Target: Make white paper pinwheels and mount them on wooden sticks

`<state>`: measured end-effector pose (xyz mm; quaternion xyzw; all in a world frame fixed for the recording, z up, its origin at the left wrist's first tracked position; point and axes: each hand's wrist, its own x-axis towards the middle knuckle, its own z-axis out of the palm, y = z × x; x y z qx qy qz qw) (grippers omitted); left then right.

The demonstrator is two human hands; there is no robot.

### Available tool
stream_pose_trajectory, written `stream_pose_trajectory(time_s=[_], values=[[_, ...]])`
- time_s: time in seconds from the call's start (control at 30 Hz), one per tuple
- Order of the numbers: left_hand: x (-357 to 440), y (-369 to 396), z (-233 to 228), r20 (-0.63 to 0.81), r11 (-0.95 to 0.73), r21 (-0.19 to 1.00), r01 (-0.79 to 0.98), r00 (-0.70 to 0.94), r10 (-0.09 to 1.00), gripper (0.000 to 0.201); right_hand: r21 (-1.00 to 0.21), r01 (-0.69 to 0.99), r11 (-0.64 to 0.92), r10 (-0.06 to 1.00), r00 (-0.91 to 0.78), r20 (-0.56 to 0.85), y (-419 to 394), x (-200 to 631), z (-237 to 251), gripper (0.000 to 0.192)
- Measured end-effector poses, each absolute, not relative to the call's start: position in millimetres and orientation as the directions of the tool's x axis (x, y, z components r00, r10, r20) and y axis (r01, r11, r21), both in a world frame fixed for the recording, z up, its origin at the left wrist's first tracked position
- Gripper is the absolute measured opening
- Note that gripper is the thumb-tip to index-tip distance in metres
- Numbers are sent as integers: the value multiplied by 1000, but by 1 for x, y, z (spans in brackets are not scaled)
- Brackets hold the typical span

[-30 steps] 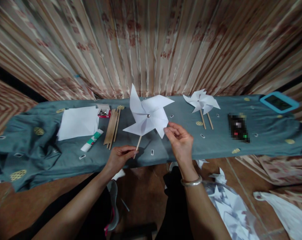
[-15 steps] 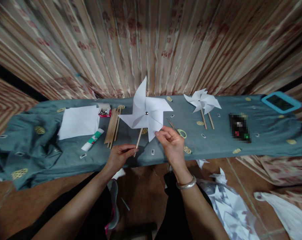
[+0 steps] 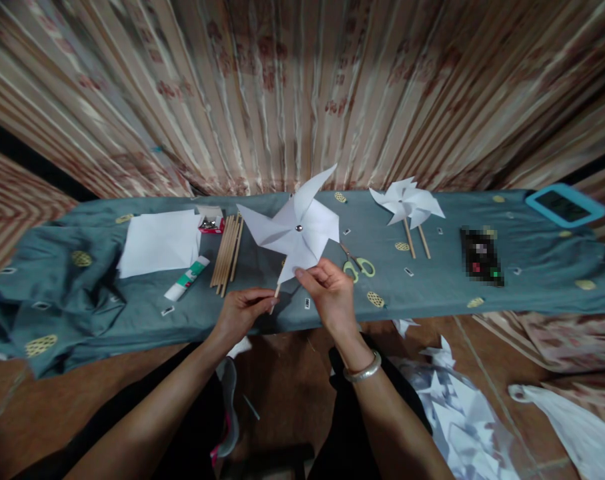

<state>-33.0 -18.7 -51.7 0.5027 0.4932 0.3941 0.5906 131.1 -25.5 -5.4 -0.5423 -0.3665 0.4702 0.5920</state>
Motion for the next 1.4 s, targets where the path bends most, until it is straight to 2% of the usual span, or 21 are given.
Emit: stream_pose_trajectory(time_s=[0.4,0.63,0.77,0.9,1.1,1.4], values=[[-33,-20,-54,-180,178,984,31,209,961,11,-978,-204,-43,954,282,-101,-24,127,-9,24],[-33,-18,-54,-188,189,982,12,191,963,11,-985,-171,-32,954,287,-81,-25,130,-12,27],[-35,-17,-54,-186,189,982,-2,168,968,12,-997,-80,8,920,390,-24,-22,143,-11,30],[-37,-17,-55,-189,193,981,-11,173,967,13,-996,44,82,870,484,93,-17,165,-10,29],[-36,-21,-57,-217,223,975,-6,221,951,13,-965,155,210,775,576,261,-7,192,-22,38],[-37,-23,-55,-237,236,971,37,272,933,14,-975,100,200,780,585,220,-1,195,-26,39]])
